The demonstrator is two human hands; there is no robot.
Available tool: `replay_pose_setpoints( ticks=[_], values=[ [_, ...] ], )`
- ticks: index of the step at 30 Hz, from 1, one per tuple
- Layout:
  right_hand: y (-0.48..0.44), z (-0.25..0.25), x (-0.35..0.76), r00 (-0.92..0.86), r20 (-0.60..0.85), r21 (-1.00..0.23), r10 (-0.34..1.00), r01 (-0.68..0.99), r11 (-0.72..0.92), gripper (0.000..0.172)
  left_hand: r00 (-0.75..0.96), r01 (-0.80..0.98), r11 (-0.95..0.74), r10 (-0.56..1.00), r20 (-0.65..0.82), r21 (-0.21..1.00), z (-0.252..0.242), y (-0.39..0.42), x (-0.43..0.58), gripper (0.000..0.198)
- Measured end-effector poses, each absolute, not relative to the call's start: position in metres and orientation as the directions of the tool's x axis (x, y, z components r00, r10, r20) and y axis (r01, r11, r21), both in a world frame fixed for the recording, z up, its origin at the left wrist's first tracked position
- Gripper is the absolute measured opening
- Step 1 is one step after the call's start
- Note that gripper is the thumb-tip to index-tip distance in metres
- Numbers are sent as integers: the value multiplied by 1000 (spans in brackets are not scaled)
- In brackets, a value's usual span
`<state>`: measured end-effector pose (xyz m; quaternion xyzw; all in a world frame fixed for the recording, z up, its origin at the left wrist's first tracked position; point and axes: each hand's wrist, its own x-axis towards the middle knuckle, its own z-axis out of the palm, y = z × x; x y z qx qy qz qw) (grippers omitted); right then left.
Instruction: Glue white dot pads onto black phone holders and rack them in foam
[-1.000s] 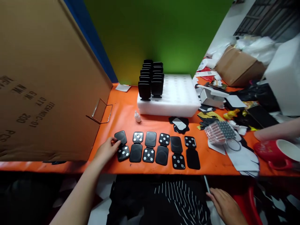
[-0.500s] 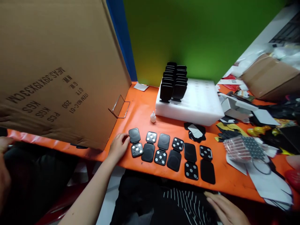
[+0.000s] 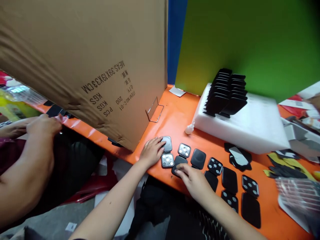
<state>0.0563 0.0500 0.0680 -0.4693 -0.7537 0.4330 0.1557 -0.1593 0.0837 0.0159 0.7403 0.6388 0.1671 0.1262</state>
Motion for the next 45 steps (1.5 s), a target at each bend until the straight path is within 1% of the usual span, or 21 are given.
replay_pose_setpoints(
  ticks=[2, 4, 7, 10, 11, 14, 18, 23, 27, 31, 36, 41, 43, 45],
  values=[
    [53, 61, 47, -522, -83, -746, 849, 597, 294, 18, 117, 903, -143, 989, 90, 405, 16, 83, -159, 35],
    [54, 53, 36, -571, 40, -676, 820, 589, 443, 18, 105, 900, -134, 990, 93, 414, 16, 83, -159, 35],
    [54, 40, 19, -606, 190, -503, 772, 616, 607, 18, 102, 894, -134, 990, 97, 427, 15, 83, -158, 34],
    [53, 28, 7, -625, 259, -293, 736, 676, 677, 19, 99, 889, -133, 990, 99, 438, 16, 83, -158, 34],
    [52, 25, 5, -633, 274, -239, 724, 684, 689, 19, 99, 888, -133, 990, 100, 441, 16, 83, -158, 34],
    [48, 19, 4, -652, 295, -160, 698, 687, 709, 20, 98, 890, -137, 989, 111, 435, 17, 83, -158, 33],
    [43, 17, 10, -666, 297, -153, 684, 674, 723, 20, 98, 894, -140, 988, 118, 426, 15, 83, -159, 33],
    [38, 23, 9, -649, 197, -191, 735, 710, 678, 35, 102, 891, -145, 987, 122, 430, 13, 84, -159, 33],
    [33, 29, 3, -616, 153, -226, 772, 739, 635, 34, 95, 885, -137, 989, 117, 445, 15, 84, -159, 33],
    [31, 32, 1, -579, 128, -219, 805, 775, 593, 34, 104, 884, -144, 988, 113, 445, 17, 84, -158, 32],
    [29, 31, 1, -580, 148, -223, 801, 770, 598, 33, 93, 892, -129, 990, 103, 433, 17, 85, -158, 32],
    [14, 47, 19, -624, 235, -310, 745, 678, 666, 22, 105, 906, -136, 990, 97, 402, 17, 85, -159, 33],
    [15, 57, 39, -620, 208, -365, 756, 668, 648, 24, 115, 902, -145, 988, 99, 407, 16, 85, -159, 33],
    [28, 63, 69, -564, 153, -401, 811, 715, 573, 25, 113, 894, -145, 989, 99, 423, 16, 86, -160, 33]
  ],
)
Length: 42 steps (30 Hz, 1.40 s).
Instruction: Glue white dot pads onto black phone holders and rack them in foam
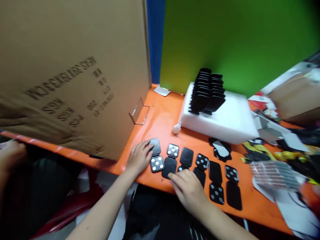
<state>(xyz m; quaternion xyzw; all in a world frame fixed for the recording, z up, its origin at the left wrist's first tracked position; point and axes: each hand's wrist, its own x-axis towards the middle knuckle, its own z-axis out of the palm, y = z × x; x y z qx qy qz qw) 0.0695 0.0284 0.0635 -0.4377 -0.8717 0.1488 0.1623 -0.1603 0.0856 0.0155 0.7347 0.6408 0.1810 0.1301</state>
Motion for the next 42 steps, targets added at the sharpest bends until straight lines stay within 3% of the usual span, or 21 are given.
replay_pose_setpoints(
  ticks=[3, 7, 9, 15, 20, 22, 23, 26, 28, 30, 32, 36, 42],
  values=[
    [69, 65, 131, -336, 73, -346, 939, 874, 340, 26, 101, 889, -132, 990, 94, 439, 14, 88, -162, 34],
    [128, 57, 208, 71, 9, -90, 997, 994, -70, 35, 108, 895, -131, 991, 77, 426, 14, 91, -163, 35],
    [147, 53, 228, 172, -62, 3, 983, 985, -172, 40, 107, 898, -129, 991, 74, 420, 15, 92, -163, 35],
    [163, 47, 238, 116, -195, 27, 974, 993, -113, 42, 105, 908, -126, 992, 74, 399, 15, 91, -162, 35],
    [165, 59, 246, 101, -64, 142, 993, 986, -91, 40, 98, 906, -123, 992, 80, 404, 18, 89, -160, 34],
    [161, 64, 245, 149, -36, 75, 988, 986, -146, 36, 94, 905, -118, 992, 78, 409, 19, 88, -159, 33],
    [155, 66, 241, 173, -63, -38, 983, 984, -176, 33, 91, 902, -116, 993, 80, 415, 20, 88, -159, 33],
    [129, 68, 205, 103, -307, -567, 946, 779, -269, 27, 79, 887, -111, 993, 90, 448, 19, 87, -159, 32],
    [106, 67, 165, -98, -447, -778, 889, 533, -332, 26, 67, 876, -104, 993, 94, 471, 19, 87, -158, 32],
    [88, 63, 120, -235, -468, -828, 852, 454, -329, 26, 60, 872, -94, 994, 87, 480, 18, 87, -158, 32],
    [79, 57, 80, -306, -451, -834, 838, 480, -274, 27, 59, 878, -89, 995, 78, 470, 18, 87, -158, 32],
    [84, 43, 33, -364, -392, -814, 845, 564, -135, 27, 72, 886, -102, 994, 84, 451, 18, 86, -158, 31],
    [90, 37, 24, -437, -429, -757, 790, 652, -50, 26, 67, 871, -115, 991, 117, 478, 14, 85, -160, 29]
  ],
)
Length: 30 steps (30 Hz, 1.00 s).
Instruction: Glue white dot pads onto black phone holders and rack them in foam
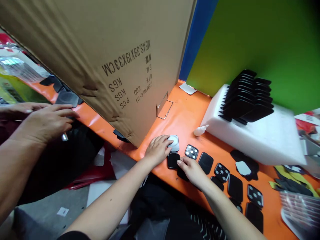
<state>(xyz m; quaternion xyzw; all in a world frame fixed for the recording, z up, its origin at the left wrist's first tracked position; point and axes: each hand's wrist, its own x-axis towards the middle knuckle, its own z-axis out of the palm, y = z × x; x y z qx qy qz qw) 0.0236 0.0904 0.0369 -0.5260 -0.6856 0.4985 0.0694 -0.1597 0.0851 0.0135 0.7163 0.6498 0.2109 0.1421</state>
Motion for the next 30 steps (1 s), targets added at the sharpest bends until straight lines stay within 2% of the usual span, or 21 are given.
replay_pose_setpoints(
  ticks=[15, 30],
  values=[
    [92, 36, 24, -439, -421, -646, 794, 760, 77, 28, 47, 842, -112, 990, 135, 528, 15, 85, -161, 29],
    [101, 42, 26, -481, -496, -649, 723, 759, 59, 25, 46, 841, -103, 992, 118, 532, 17, 86, -159, 27]
  ],
)
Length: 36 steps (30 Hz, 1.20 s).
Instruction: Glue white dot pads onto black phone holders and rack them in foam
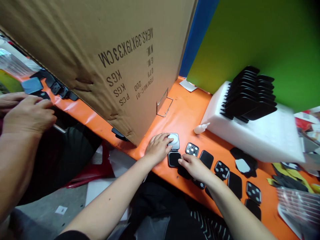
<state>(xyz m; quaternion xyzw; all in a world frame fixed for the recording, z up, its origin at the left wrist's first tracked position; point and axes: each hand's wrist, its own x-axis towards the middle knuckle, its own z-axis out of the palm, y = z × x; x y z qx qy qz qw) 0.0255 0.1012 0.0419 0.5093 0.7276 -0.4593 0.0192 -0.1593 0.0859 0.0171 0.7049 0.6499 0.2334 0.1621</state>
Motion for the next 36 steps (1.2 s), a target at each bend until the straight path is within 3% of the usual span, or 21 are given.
replay_pose_setpoints(
  ticks=[7, 13, 21, 26, 30, 36],
  values=[
    [107, 41, 20, -435, -524, -558, 733, 825, 91, 27, 45, 843, -89, 994, 95, 530, 18, 86, -159, 28],
    [109, 47, 17, -452, -500, -466, 738, 860, 210, 28, 50, 853, -89, 995, 89, 515, 18, 86, -159, 29],
    [105, 54, 9, -433, -399, -181, 808, 901, 394, 42, 68, 865, -106, 993, 95, 490, 18, 87, -160, 29],
    [78, 59, 23, -502, -228, -259, 834, 857, 444, 36, 75, 876, -114, 992, 103, 469, 18, 87, -162, 29],
    [51, 52, 27, -686, -59, -358, 726, 693, 626, 36, 74, 877, -109, 993, 92, 468, 19, 87, -162, 33],
    [43, 38, 12, -728, -111, -342, 676, 667, 662, 47, 93, 889, -131, 990, 106, 439, 20, 88, -163, 36]
  ],
)
